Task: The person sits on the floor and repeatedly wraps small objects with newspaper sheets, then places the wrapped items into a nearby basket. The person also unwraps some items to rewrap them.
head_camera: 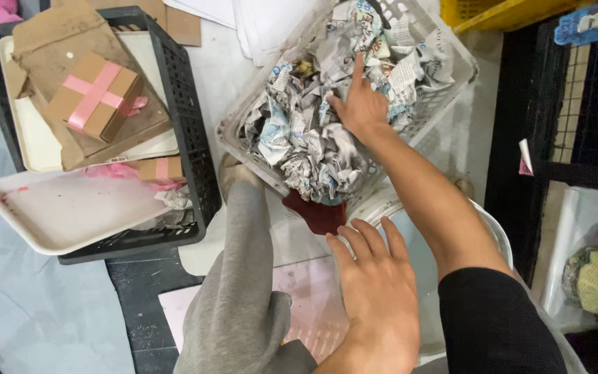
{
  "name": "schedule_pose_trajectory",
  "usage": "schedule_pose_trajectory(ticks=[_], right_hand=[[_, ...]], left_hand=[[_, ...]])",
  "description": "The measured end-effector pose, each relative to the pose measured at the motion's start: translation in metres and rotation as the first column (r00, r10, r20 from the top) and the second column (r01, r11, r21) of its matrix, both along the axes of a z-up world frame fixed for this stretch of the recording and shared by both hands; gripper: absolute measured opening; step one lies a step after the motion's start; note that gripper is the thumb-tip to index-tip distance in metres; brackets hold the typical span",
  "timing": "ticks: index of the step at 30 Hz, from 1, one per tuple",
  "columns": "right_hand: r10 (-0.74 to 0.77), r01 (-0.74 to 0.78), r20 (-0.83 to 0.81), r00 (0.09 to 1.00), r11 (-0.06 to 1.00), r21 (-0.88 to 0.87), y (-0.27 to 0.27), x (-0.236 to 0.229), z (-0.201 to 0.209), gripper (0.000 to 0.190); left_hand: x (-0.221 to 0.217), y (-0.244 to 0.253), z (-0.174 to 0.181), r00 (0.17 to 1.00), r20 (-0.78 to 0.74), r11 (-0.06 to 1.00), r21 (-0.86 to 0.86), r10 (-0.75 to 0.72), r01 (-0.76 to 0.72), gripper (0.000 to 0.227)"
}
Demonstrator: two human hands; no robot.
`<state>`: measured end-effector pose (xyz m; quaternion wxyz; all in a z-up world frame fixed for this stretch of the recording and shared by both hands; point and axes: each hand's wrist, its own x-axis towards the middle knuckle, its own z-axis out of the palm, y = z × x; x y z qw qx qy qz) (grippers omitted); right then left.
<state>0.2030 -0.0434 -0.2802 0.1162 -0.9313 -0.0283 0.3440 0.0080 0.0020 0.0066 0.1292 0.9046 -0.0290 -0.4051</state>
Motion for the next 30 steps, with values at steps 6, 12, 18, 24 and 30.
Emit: schedule_pose_trajectory(ticks=[6, 12, 18, 24, 30], right_hand=[[0.405, -0.362, 0.039, 0.913, 0.852, -0.378, -0.008, 0.012, 0.016, 0.079], [-0.055, 0.055, 0.020, 0.998, 0.998, -0.005, -0.046, 0.031, 0.027, 0.072], [0.307, -0.305, 0.014, 0.952, 0.949, -0.077, -0.080, 0.025, 0.022, 0.064], [0.007, -0.146, 0.286, 0.958, 0.871, 0.469, -0.111, 0.034, 0.019, 0.036], [-0.287, 0.037, 0.359, 0.888, 0.823, 0.566, -0.124, 0.028, 0.055, 0.038]], left_hand=[[0.002, 0.003, 0.006, 0.999, -0.011, 0.999, -0.008, -0.044, 0.044, 0.079], [0.002, 0.001, 0.008, 0.999, 0.038, 1.000, 0.004, -0.030, 0.029, 0.075], [-0.001, -0.003, 0.010, 0.998, 0.024, 0.998, 0.003, -0.065, 0.064, 0.080], [0.000, -0.005, 0.010, 0.998, 0.037, 0.999, -0.025, -0.048, 0.049, 0.073], [0.002, 0.001, 0.011, 0.997, -0.002, 0.997, -0.026, -0.071, 0.071, 0.081]])
